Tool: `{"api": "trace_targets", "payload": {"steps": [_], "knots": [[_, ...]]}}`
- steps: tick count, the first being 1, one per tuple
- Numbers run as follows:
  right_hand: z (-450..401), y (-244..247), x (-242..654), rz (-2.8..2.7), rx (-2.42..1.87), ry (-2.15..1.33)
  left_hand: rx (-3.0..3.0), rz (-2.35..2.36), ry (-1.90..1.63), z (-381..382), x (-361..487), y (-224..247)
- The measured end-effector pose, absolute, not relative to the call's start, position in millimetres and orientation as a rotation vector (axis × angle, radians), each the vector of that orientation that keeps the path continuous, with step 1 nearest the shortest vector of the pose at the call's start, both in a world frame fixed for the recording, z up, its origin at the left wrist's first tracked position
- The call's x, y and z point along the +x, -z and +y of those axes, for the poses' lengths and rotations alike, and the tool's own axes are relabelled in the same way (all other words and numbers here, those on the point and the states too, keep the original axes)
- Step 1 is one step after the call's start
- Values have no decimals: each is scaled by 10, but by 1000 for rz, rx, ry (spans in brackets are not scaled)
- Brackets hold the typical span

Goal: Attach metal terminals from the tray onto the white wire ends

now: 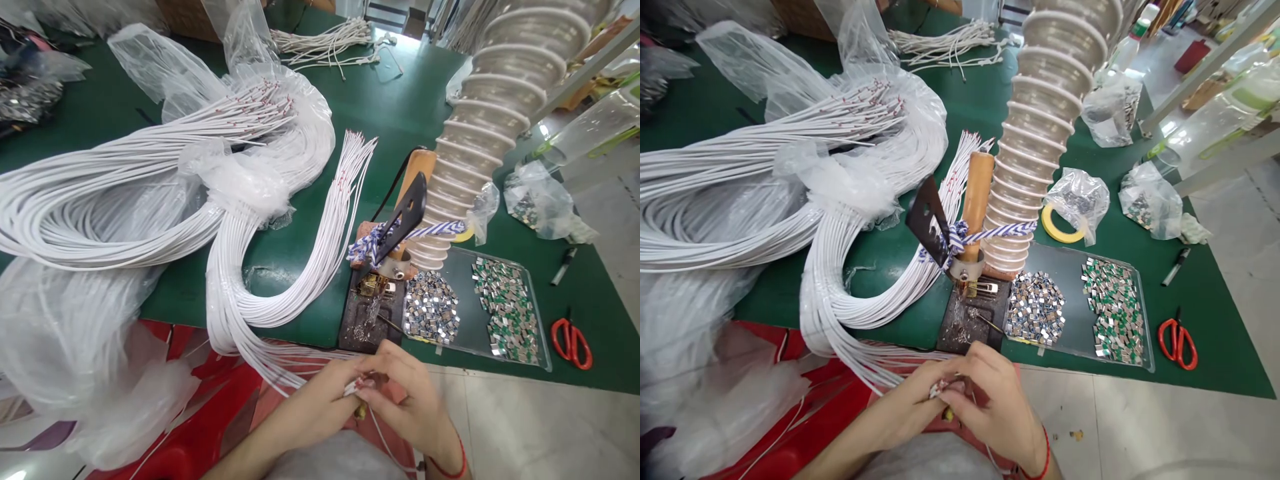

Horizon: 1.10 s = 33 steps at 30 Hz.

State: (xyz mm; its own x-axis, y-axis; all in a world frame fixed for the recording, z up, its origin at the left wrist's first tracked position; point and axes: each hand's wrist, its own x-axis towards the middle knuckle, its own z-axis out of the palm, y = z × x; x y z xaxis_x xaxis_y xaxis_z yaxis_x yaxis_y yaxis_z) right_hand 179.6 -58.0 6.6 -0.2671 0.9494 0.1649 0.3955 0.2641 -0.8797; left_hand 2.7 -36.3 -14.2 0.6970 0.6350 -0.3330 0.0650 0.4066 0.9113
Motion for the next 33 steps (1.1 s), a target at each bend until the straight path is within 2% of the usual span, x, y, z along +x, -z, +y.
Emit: {"api": "trace_targets", "payload": {"steps": [10, 17, 27, 33], "knots": [[-595, -57, 1831, -1790, -1224, -959, 1153, 599, -338, -282, -2, 75], [-610, -57, 1817, -1757, -1208, -882, 1433, 695, -354, -318, -70, 73], [-717, 8, 1840, -1851, -1321, -635, 1100, 752, -372, -318, 7, 155], [-702, -30, 1894, -1796, -1303, -748, 964, 817, -529, -326, -14, 220]]}}
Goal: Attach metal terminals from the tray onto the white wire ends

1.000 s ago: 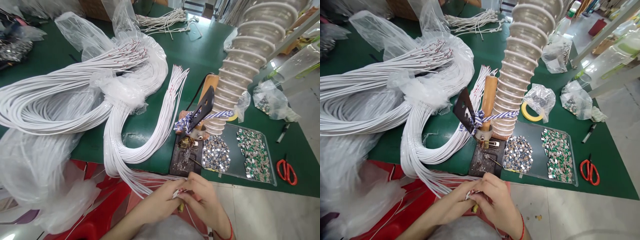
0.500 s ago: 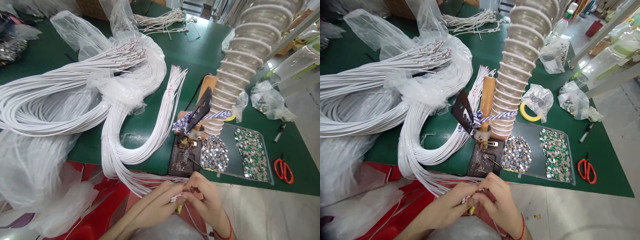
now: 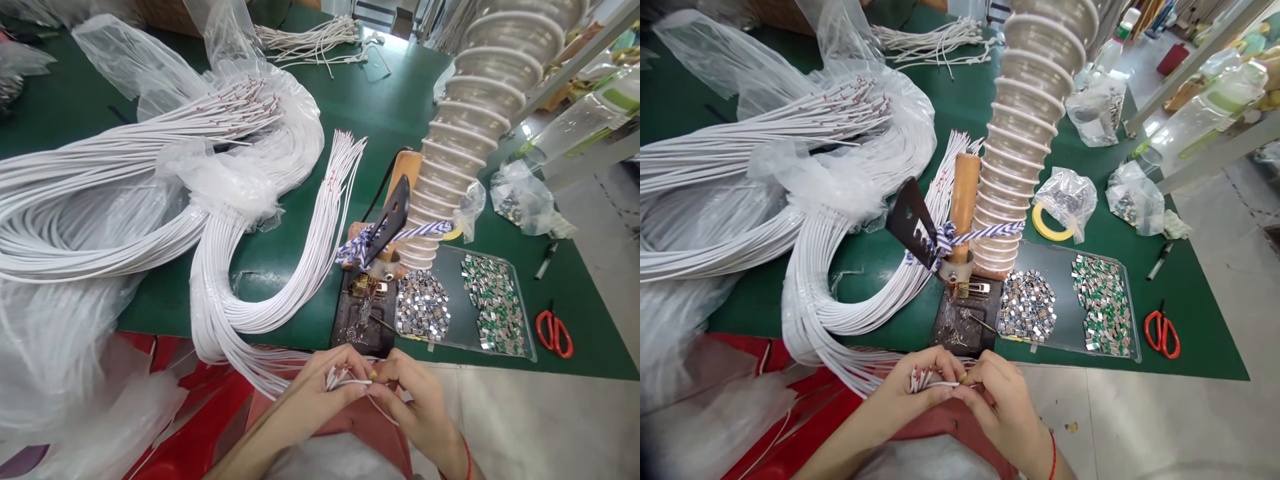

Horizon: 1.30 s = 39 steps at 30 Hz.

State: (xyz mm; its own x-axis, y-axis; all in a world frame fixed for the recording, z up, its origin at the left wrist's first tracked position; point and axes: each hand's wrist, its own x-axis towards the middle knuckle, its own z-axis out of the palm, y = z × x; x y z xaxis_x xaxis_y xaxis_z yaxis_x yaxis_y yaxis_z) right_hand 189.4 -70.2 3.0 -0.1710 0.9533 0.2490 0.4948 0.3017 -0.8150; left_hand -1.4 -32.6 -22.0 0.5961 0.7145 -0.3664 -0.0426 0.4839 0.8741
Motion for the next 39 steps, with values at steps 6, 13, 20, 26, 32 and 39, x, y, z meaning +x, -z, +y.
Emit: {"api": "trace_targets", "payload": {"steps": [6, 13, 20, 26, 32, 39], "knots": [[-726, 22, 1772, -1595, -1321, -849, 909, 771, -733, -281, -41, 215], [-767, 78, 1575, -1224, -1182, -1112, 864, 746, -853, -304, -37, 183], [-536, 24, 2231, -1521, -1663, -535, 938, 873, -882, -254, -114, 252], [-346, 155, 2692, -1688, -1943, -425, 997, 966, -926, -161, -181, 299], [-349, 191, 2651, -1625, -1959, -397, 1054, 945, -875, -125, -190, 303], [-332, 167, 2702, -1522, -1937, -476, 1138, 948, -889, -130, -155, 254]]}}
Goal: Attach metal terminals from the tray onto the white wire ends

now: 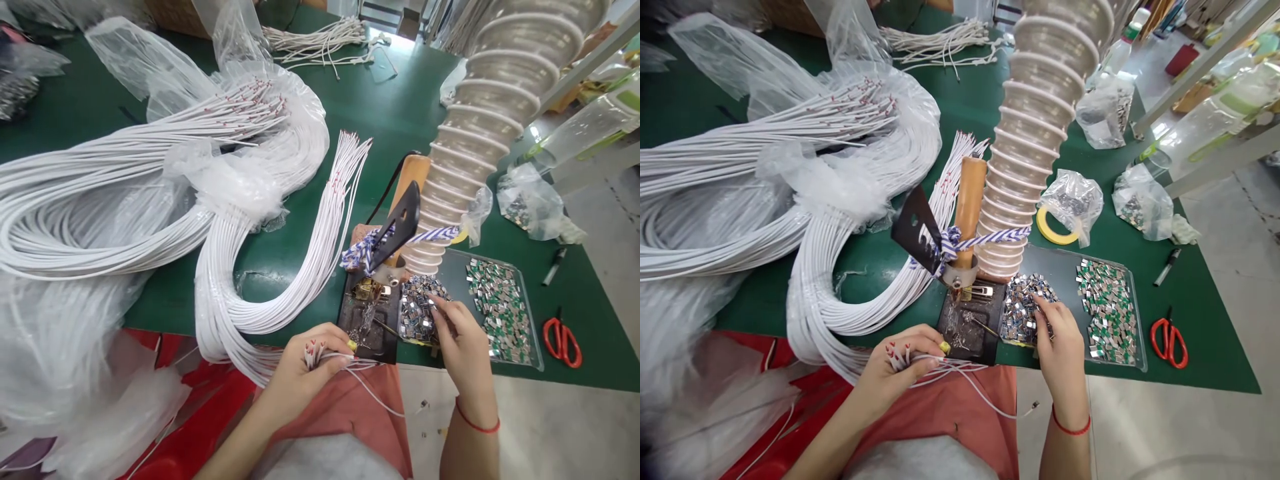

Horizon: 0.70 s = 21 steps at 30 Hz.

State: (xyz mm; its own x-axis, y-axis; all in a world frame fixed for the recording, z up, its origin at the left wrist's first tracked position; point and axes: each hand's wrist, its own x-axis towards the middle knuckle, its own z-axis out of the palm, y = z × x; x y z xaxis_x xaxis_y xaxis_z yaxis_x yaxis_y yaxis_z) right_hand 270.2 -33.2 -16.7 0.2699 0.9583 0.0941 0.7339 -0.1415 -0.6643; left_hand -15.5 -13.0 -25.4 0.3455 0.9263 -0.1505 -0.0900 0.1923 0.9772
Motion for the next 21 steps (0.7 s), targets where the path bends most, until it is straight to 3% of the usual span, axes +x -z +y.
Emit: {"api": "trace_targets", "payload": {"steps": [9, 21], "knots": [[-576, -9, 1966, -1180, -1432, -1229, 1207, 933, -860, -117, -137, 179], [-559, 123, 1724, -1211, -1436, -1215, 1139, 983, -864, -133, -83, 168]]}}
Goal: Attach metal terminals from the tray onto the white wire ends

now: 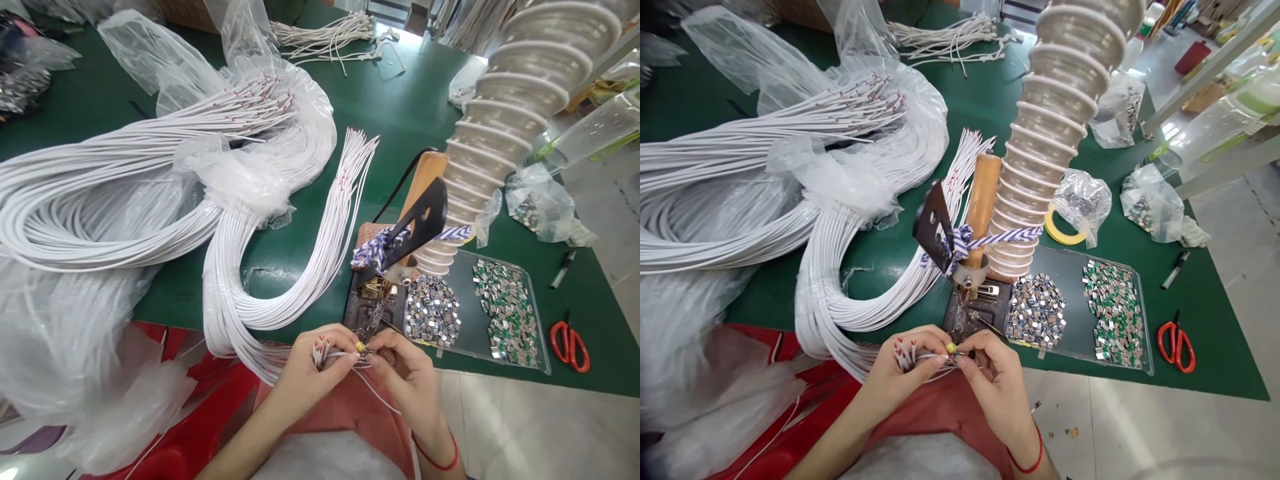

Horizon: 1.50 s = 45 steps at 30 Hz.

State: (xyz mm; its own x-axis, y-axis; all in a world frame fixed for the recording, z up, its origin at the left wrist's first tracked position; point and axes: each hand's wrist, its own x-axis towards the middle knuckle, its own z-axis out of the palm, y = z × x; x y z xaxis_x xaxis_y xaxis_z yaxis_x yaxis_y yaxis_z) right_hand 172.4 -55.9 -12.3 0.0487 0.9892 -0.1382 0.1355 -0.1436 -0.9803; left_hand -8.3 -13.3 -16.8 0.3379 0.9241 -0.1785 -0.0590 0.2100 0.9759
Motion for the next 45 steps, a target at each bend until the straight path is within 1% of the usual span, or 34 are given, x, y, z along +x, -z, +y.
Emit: {"api": "trace_targets", "payload": {"steps": [13, 20, 27, 31, 35, 45], "knots": [[-586, 156, 1697, -1285, -1432, -1130, 1228, 1088, -823, -122, -16, 97], [-574, 167, 1664, -1299, -1422, -1035, 1285, 1112, -873, -110, -6, 64], [-588, 152, 1768, -1339, -1516, -769, 1326, 1121, -902, -85, -4, 85], [-596, 167, 1715, -1305, -1547, -806, 1335, 1143, -915, -64, 11, 79], [-549, 170, 1586, -1229, -1485, -869, 1358, 1141, -909, -55, 25, 62], [-523, 137, 1517, -1153, -1362, -869, 1512, 1040, -985, -55, -15, 8]]}}
